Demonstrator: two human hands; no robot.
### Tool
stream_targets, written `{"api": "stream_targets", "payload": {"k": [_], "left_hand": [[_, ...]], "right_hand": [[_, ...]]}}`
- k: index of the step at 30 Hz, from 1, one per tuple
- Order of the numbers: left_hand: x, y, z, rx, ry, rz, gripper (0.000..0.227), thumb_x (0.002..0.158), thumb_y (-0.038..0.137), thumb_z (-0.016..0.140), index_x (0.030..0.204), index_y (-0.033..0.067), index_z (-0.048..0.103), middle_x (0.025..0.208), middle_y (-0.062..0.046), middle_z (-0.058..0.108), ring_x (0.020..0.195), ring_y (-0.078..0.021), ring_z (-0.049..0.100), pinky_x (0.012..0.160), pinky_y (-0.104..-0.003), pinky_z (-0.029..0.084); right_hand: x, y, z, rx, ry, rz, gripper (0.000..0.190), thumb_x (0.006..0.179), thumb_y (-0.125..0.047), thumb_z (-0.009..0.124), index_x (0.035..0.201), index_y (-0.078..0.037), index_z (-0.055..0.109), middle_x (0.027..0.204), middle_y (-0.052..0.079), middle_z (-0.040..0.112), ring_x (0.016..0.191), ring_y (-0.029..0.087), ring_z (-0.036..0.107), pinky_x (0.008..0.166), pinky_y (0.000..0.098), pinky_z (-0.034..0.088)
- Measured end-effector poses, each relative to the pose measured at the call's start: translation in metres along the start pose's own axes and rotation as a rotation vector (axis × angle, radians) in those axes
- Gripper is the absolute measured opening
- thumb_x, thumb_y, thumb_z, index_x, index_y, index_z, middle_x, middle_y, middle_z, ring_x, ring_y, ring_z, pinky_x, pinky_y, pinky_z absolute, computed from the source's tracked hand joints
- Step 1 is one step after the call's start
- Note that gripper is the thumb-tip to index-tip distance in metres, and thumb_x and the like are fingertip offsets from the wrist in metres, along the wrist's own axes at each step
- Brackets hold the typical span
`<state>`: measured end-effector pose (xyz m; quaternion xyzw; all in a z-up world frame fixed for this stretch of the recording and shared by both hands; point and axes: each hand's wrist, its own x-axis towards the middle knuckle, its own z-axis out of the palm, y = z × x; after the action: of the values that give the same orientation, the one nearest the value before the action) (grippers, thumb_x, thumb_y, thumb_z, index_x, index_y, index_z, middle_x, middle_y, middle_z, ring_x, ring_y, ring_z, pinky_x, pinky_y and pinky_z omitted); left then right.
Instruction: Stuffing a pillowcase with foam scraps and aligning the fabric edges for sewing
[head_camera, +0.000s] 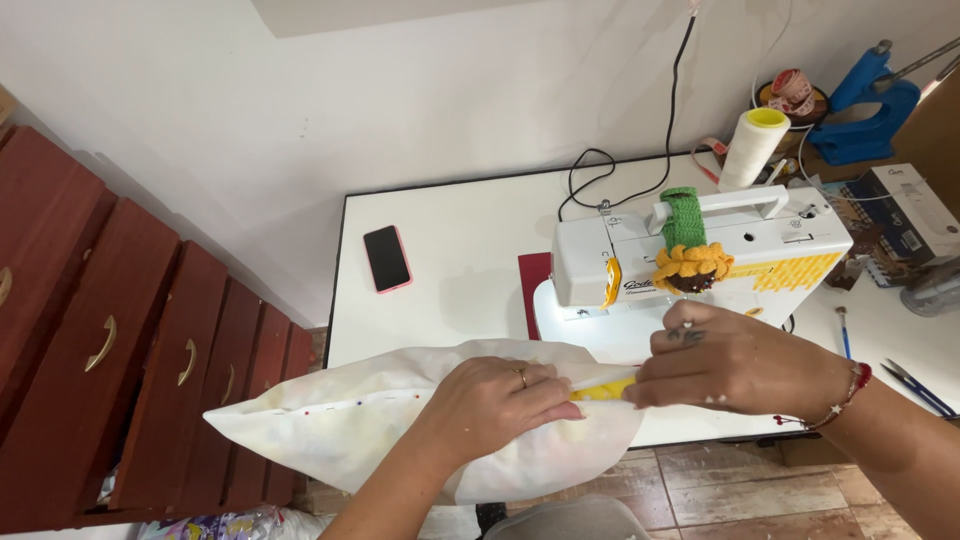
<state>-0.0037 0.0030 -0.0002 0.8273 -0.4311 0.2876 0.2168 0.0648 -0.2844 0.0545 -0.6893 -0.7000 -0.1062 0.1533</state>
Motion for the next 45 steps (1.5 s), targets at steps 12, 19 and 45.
{"api": "stream_targets", "payload": {"k": [12, 19, 45], "left_hand": [[-0.002, 0.001, 0.006, -0.043, 0.033, -0.050, 0.027, 0.098, 0.032, 0.078, 0.090, 0.0123, 0.061, 0.084, 0.003, 0.068, 0.051, -0.0191, 0.050, 0.048, -0.033, 0.045], [-0.001, -0.003, 0.002, -0.097, 0.009, -0.087, 0.025, 0.100, 0.032, 0.073, 0.089, 0.0117, 0.062, 0.082, 0.003, 0.068, 0.056, -0.0178, 0.056, 0.051, -0.032, 0.047], [-0.006, 0.005, 0.002, -0.074, 0.056, -0.020, 0.026, 0.099, 0.032, 0.076, 0.090, 0.0126, 0.062, 0.078, 0.004, 0.061, 0.053, -0.0166, 0.048, 0.048, -0.031, 0.044]], "right_hand": [[-0.002, 0.012, 0.009, -0.072, 0.128, 0.210, 0.028, 0.085, -0.048, 0.080, 0.078, -0.022, 0.070, 0.109, -0.003, 0.062, 0.101, 0.018, 0.064, 0.090, 0.0389, 0.036], [-0.011, 0.011, 0.019, 0.022, 0.181, 0.135, 0.014, 0.081, -0.041, 0.085, 0.089, -0.031, 0.081, 0.104, -0.010, 0.067, 0.103, 0.013, 0.065, 0.092, 0.0367, 0.037], [0.005, 0.001, 0.003, 0.260, 0.058, 0.133, 0.024, 0.096, -0.023, 0.069, 0.118, -0.014, 0.071, 0.083, -0.003, 0.071, 0.062, 0.018, 0.054, 0.068, 0.0319, 0.044]]}}
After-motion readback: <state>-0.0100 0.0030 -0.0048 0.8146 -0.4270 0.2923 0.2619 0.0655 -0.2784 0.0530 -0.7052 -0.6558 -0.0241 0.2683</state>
